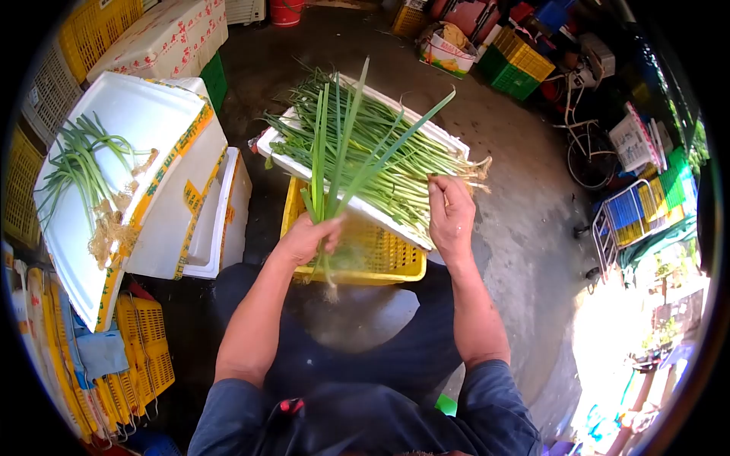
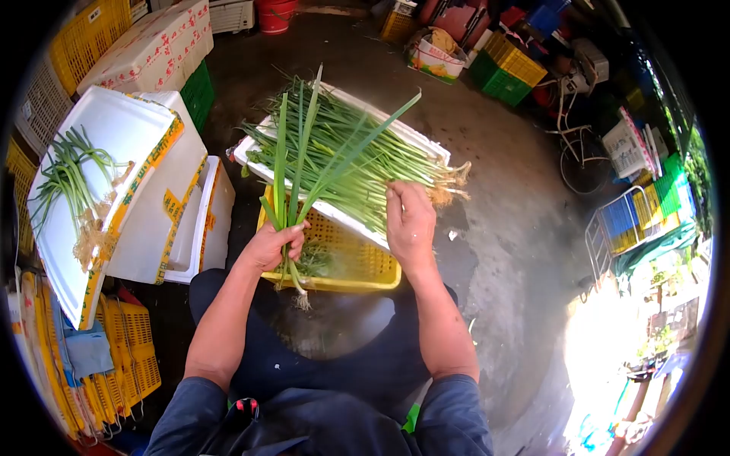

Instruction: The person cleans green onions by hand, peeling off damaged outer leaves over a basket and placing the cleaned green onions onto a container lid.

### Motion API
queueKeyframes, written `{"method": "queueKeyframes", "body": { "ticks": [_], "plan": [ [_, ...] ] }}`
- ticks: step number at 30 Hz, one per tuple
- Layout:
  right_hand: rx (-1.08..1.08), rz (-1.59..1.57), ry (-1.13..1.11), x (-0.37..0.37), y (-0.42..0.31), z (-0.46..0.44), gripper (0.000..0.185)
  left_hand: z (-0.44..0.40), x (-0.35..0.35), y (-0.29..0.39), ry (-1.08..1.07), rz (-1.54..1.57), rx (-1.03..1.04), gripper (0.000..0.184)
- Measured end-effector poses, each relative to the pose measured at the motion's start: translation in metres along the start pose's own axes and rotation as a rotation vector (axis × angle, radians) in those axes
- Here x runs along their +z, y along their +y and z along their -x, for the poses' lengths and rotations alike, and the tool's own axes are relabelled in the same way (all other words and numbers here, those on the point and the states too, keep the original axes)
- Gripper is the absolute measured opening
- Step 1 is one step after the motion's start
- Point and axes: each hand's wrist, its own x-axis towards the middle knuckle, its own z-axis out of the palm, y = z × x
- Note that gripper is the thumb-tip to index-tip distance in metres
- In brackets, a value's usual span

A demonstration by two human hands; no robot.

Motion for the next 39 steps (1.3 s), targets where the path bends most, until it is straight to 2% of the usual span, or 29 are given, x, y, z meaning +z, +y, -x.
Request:
{"method": "queueKeyframes", "body": {
  "ticks": [1,4,7,8,11,15,16,19,22,25,28,30,32,33,34,37,38,39],
  "plan": [
    [-0.072,0.034,0.018,-0.008,0.003,-0.011,0.017,0.000,0.000,0.000,-0.017,-0.011,-0.019,0.026],
    [-0.428,0.406,-0.123,-0.035,-0.002,-0.055,0.028,0.000,-0.002,-0.004,-0.068,-0.043,-0.048,0.025],
    [-0.492,0.546,-0.460,-0.046,0.008,-0.079,0.036,0.002,0.001,-0.003,-0.139,-0.073,-0.073,0.025],
    [-0.521,0.565,-0.483,-0.046,0.018,-0.079,0.033,0.002,0.001,-0.003,-0.147,-0.070,-0.093,0.025],
    [-0.332,0.579,-0.825,-0.059,0.028,-0.080,0.030,0.006,0.002,0.002,-0.158,-0.110,-0.102,0.025],
    [-0.151,0.317,-0.758,-0.078,0.030,-0.058,0.023,0.000,-0.012,0.001,-0.144,-0.099,-0.104,0.023],
    [-0.216,0.310,-0.737,-0.081,0.036,-0.050,0.018,0.003,-0.010,0.008,-0.135,-0.076,-0.120,0.022],
    [-0.281,0.415,-0.674,-0.081,0.047,-0.029,0.016,0.004,-0.012,0.010,-0.090,-0.062,-0.118,0.023],
    [-0.193,0.523,-0.437,-0.053,0.073,-0.014,0.013,0.006,-0.006,0.009,-0.138,-0.235,-0.146,0.023],
    [-0.033,0.528,-0.225,-0.040,0.096,-0.025,0.017,0.006,-0.011,0.005,-0.088,-0.258,-0.179,0.023],
    [0.308,0.239,-0.125,-0.029,0.093,-0.023,0.021,0.011,-0.014,0.017,0.060,-0.104,-0.035,0.023],
    [0.309,0.081,-0.208,-0.005,0.070,0.005,0.023,0.012,-0.016,0.021,0.168,-0.007,0.090,0.022],
    [0.171,0.027,-0.373,0.031,0.067,0.050,0.028,0.008,-0.020,0.027,0.230,0.086,0.178,0.019],
    [0.238,0.078,-0.595,0.042,0.052,0.063,0.035,0.007,-0.022,0.027,0.250,0.131,0.191,0.019],
    [0.147,0.110,-0.769,0.059,0.061,0.081,0.040,0.005,-0.023,0.027,0.268,0.177,0.206,0.019],
    [-0.001,0.182,-0.701,0.087,0.078,0.085,0.037,0.004,-0.025,0.029,0.329,0.243,0.208,0.019],
    [0.167,0.076,-0.637,0.088,0.086,0.073,0.032,0.006,-0.025,0.030,0.346,0.243,0.203,0.020],
    [0.230,0.023,-0.527,0.091,0.087,0.057,0.029,0.008,-0.027,0.030,0.360,0.242,0.197,0.020]
  ]
}}
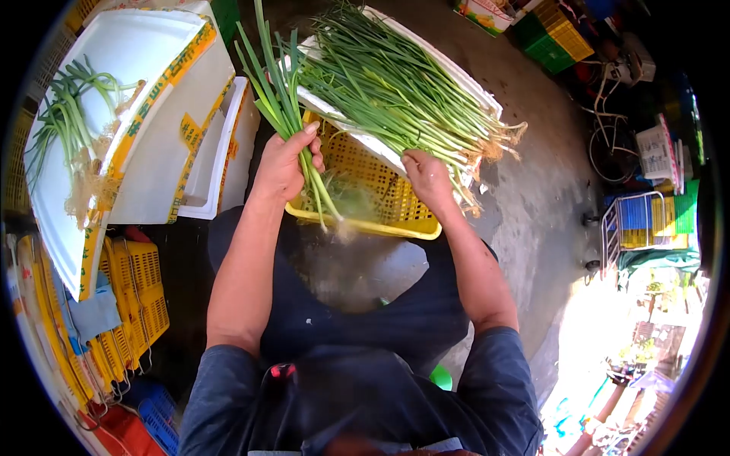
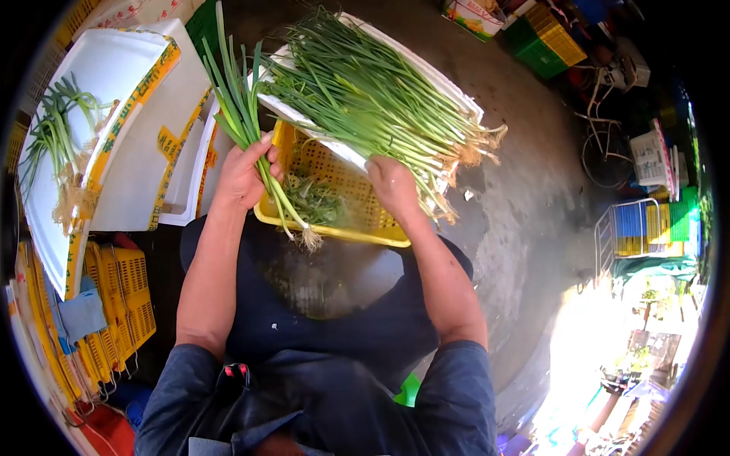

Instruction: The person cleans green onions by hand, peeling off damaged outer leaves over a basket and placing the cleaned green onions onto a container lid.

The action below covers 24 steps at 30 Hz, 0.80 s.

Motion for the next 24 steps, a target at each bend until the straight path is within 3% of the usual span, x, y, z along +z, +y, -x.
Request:
{"method": "queueKeyframes", "body": {
  "ticks": [2,4,8,12,17,20,24],
  "plan": [
    [0.112,0.035,0.057,-0.012,-0.004,-0.025,0.028,-0.005,-0.003,0.001,0.015,0.005,0.004,0.022],
    [0.001,0.242,0.133,-0.006,0.018,-0.044,0.024,-0.007,-0.003,-0.001,0.028,-0.004,0.028,0.023],
    [0.074,0.492,-0.070,0.023,0.102,-0.059,0.024,-0.006,-0.002,0.004,0.084,0.030,0.025,0.024],
    [0.053,0.667,-0.097,0.022,0.090,-0.052,0.027,-0.006,-0.004,0.006,0.125,0.073,0.068,0.024],
    [0.229,0.462,-0.218,0.004,0.086,-0.061,0.045,-0.009,-0.003,0.002,0.131,0.071,0.091,0.022],
    [0.158,0.519,-0.254,-0.005,0.084,-0.057,0.046,-0.008,-0.004,0.001,0.156,0.088,0.091,0.019],
    [0.230,0.407,-0.304,-0.027,0.085,-0.056,0.046,-0.011,-0.005,-0.003,0.153,0.084,0.086,0.018]
  ]
}}
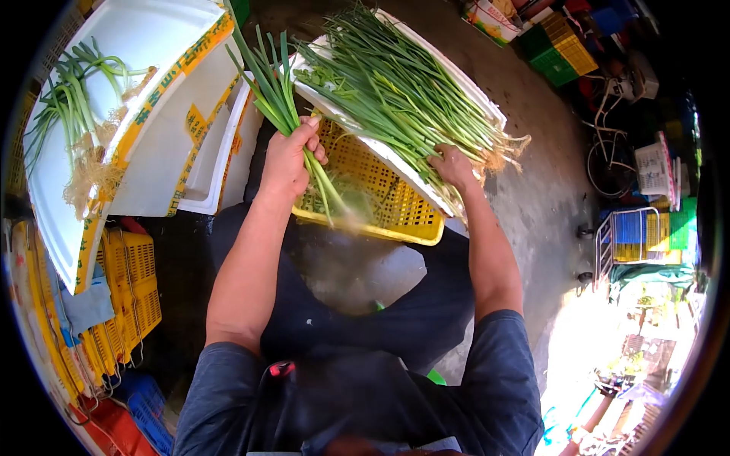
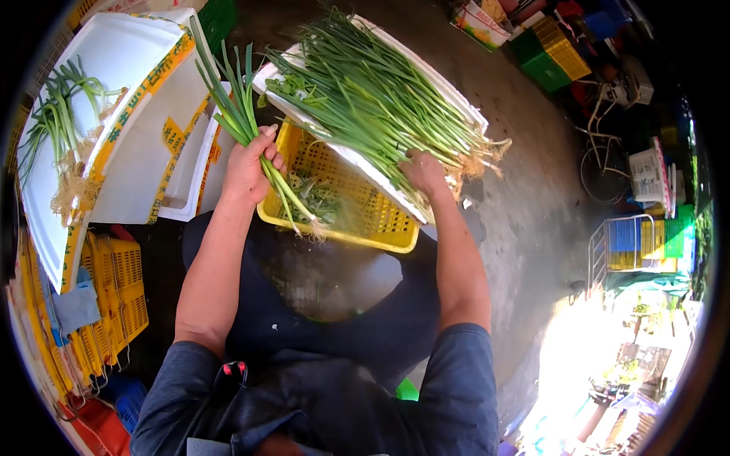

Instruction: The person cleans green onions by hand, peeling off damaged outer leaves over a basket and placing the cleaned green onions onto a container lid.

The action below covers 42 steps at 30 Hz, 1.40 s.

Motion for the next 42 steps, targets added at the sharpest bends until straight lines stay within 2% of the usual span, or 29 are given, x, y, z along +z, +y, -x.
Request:
{"method": "queueKeyframes", "body": {
  "ticks": [4,5,9,13,16,19,22,24,28,32,34,35,38,39,42],
  "plan": [
    [-0.051,-0.079,0.070,-0.019,-0.001,0.013,0.045,-0.001,0.002,-0.004,-0.006,-0.052,-0.004,0.020],
    [-0.090,-0.210,0.125,-0.020,-0.001,0.017,0.042,-0.002,0.003,-0.005,-0.004,-0.050,-0.007,0.021],
    [-0.120,-0.362,0.341,-0.024,-0.021,0.031,0.036,-0.004,0.004,-0.009,0.010,-0.066,0.009,0.022],
    [0.039,-0.653,0.240,-0.025,-0.077,0.061,0.031,-0.001,0.009,-0.014,0.023,-0.048,0.006,0.021],
    [-0.012,-0.804,0.265,-0.004,-0.107,0.083,0.025,0.003,0.014,-0.021,0.021,-0.107,-0.002,0.019],
    [-0.318,-0.457,0.551,0.015,-0.127,0.097,0.022,0.005,0.021,-0.028,-0.002,-0.115,0.032,0.020],
    [-0.296,-0.467,0.470,0.017,-0.150,0.109,0.021,0.000,0.016,-0.038,-0.014,-0.038,0.074,0.020],
    [-0.347,-0.434,0.492,0.024,-0.152,0.107,0.021,0.002,0.016,-0.038,0.004,0.021,0.086,0.018],
    [-0.409,-0.417,0.404,0.019,-0.151,0.112,0.026,0.001,0.014,-0.035,0.019,-0.046,0.114,0.017],
    [-0.386,-0.302,0.276,0.023,-0.096,0.110,0.037,-0.004,0.009,-0.030,0.082,-0.064,0.150,0.017],
    [-0.398,-0.065,0.326,0.027,-0.052,0.106,0.038,-0.010,0.007,-0.032,0.082,-0.009,0.234,0.017],
    [-0.306,-0.046,0.262,0.025,-0.037,0.108,0.035,-0.012,0.006,-0.030,0.101,0.006,0.240,0.017],
    [-0.207,-0.217,0.283,0.033,0.003,0.109,0.031,-0.015,0.010,-0.028,0.175,0.074,0.261,0.011],
    [-0.128,-0.251,0.245,0.025,0.001,0.112,0.025,-0.015,0.009,-0.026,0.177,0.089,0.258,0.011],
    [-0.025,-0.546,0.129,0.032,0.023,0.108,0.026,-0.015,0.004,-0.019,0.153,0.048,0.235,0.013]
  ]
}}
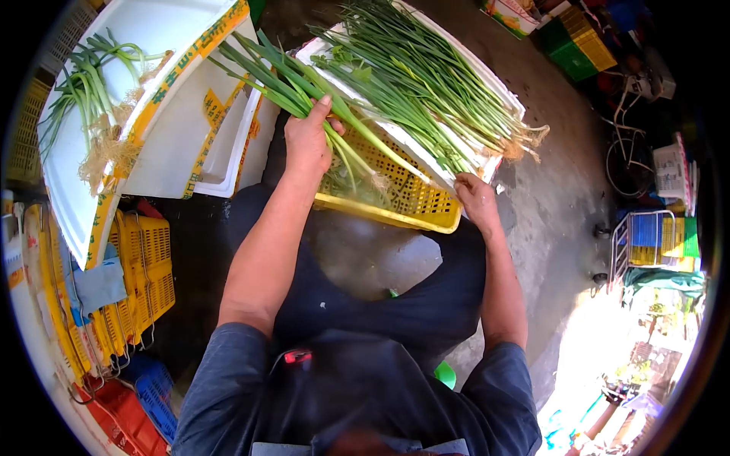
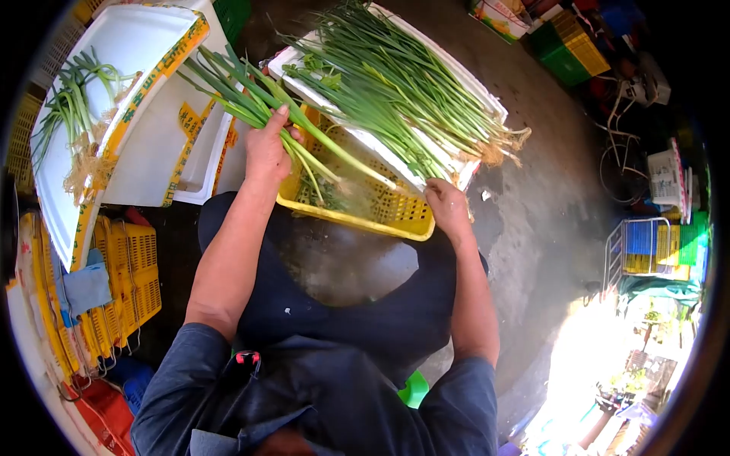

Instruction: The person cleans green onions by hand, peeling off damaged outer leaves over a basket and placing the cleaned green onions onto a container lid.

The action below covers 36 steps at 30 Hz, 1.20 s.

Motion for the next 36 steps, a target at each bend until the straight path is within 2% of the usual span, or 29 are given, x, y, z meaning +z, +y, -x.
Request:
{"method": "queueKeyframes", "body": {
  "ticks": [2,4,8,11,12,17,20,23,27,31,34,36],
  "plan": [
    [-0.080,-0.020,0.124,-0.002,-0.028,0.005,0.027,0.000,-0.005,-0.002,-0.060,-0.029,-0.022,0.015],
    [-0.075,-0.147,0.125,0.002,-0.059,0.004,0.026,0.004,-0.001,-0.001,-0.121,-0.102,-0.071,0.016],
    [-0.067,-0.457,-0.027,0.035,-0.135,-0.002,0.027,0.022,0.014,-0.006,-0.163,-0.200,-0.201,0.018],
    [-0.112,-0.655,-0.016,0.075,-0.179,-0.018,0.027,0.026,0.014,-0.015,-0.241,-0.233,-0.247,0.019],
    [-0.046,-0.721,-0.078,0.083,-0.190,-0.023,0.029,0.026,0.013,-0.016,-0.273,-0.234,-0.253,0.020],
    [-0.001,-0.645,-0.042,0.099,-0.205,-0.030,0.018,0.026,0.010,-0.011,-0.259,-0.256,-0.195,0.016],
    [-0.060,-0.844,0.015,0.109,-0.202,-0.030,0.016,0.021,0.008,-0.015,-0.233,-0.282,-0.197,0.013],
    [-0.120,-0.801,0.106,0.115,-0.188,-0.026,0.013,0.015,0.009,-0.008,-0.196,-0.236,-0.238,0.011],
    [-0.114,-0.860,0.026,0.105,-0.187,-0.002,0.014,0.017,0.007,-0.005,-0.192,-0.251,-0.248,0.011],
    [-0.194,-0.789,0.106,0.098,-0.165,0.024,0.014,0.014,0.006,-0.004,-0.163,-0.265,-0.258,0.011],
    [-0.228,-1.088,0.131,0.083,-0.155,0.045,0.014,0.010,0.004,-0.002,-0.109,-0.242,-0.276,0.011],
    [-0.226,-1.173,0.107,0.064,-0.144,0.059,0.012,0.008,0.003,-0.002,-0.080,-0.215,-0.267,0.012]
  ]
}}
